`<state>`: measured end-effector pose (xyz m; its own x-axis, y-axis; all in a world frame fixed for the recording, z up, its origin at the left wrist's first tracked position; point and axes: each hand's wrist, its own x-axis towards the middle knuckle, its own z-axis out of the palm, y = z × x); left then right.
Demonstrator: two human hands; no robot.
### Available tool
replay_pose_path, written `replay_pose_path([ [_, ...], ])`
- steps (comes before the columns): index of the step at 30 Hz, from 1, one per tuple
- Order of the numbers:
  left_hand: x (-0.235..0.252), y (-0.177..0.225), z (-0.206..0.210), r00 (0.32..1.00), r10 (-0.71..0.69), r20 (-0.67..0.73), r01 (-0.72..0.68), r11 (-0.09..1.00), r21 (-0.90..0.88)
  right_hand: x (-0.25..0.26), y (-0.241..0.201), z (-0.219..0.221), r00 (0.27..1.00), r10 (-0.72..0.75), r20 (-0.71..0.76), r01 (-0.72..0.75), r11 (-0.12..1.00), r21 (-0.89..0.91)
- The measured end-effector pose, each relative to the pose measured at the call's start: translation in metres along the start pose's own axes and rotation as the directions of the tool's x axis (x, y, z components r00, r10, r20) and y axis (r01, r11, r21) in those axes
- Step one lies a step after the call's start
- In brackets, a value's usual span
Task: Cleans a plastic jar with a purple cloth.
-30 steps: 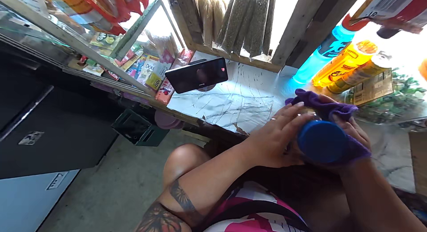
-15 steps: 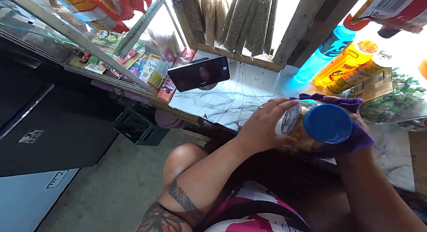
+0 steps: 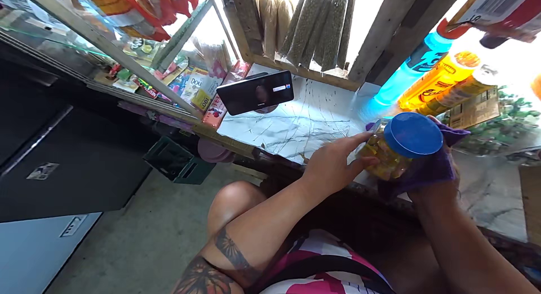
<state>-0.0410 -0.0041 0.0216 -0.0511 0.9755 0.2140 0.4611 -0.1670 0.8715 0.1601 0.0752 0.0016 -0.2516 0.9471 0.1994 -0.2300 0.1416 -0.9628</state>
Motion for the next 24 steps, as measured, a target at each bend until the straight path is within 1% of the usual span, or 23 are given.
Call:
replay_pose_path([
  [2,-0.003,-0.001,0.004,0.996,0.088,-0.003,-0.087,0.991,0.106,-0.002,0.0,0.003,1.0,0.002,-0.023,-0.002,1.0,-0.009],
  [5,-0.007,0.0,0.011,0.993,0.121,0.003,-0.12,0.979,0.166,-0.008,0.001,0.008,0.999,-0.046,-0.005,0.046,0.998,-0.043],
  [7,-0.008,0.001,0.014,0.997,0.081,0.007,-0.081,0.982,0.169,-0.014,0.0,0.015,0.998,-0.063,-0.002,0.063,0.997,-0.052],
  [10,-0.008,0.002,0.017,1.0,0.012,-0.026,-0.008,0.99,0.144,-0.021,-0.001,0.023,0.999,-0.035,-0.029,0.033,0.996,-0.08],
  [14,-0.01,0.002,0.023,0.997,-0.005,-0.076,0.015,0.992,0.125,-0.028,0.006,0.019,1.0,-0.009,0.011,0.01,1.0,-0.023],
  [16,-0.01,0.002,0.026,0.995,-0.021,-0.102,0.034,0.991,0.13,-0.031,0.009,0.018,0.999,-0.035,0.029,0.035,0.999,-0.013],
  [19,-0.008,0.0,0.029,0.991,-0.024,-0.134,0.039,0.993,0.114,-0.029,0.007,0.019,0.998,-0.061,0.034,0.063,0.996,-0.063],
  [22,-0.006,0.0,0.029,0.993,-0.006,-0.117,0.019,0.994,0.106,-0.026,0.002,0.015,0.998,-0.055,0.039,0.06,0.989,-0.132],
  [24,-0.005,-0.001,0.028,0.995,0.017,-0.095,-0.006,0.994,0.113,-0.022,0.0,0.011,0.998,-0.05,0.028,0.054,0.988,-0.146],
])
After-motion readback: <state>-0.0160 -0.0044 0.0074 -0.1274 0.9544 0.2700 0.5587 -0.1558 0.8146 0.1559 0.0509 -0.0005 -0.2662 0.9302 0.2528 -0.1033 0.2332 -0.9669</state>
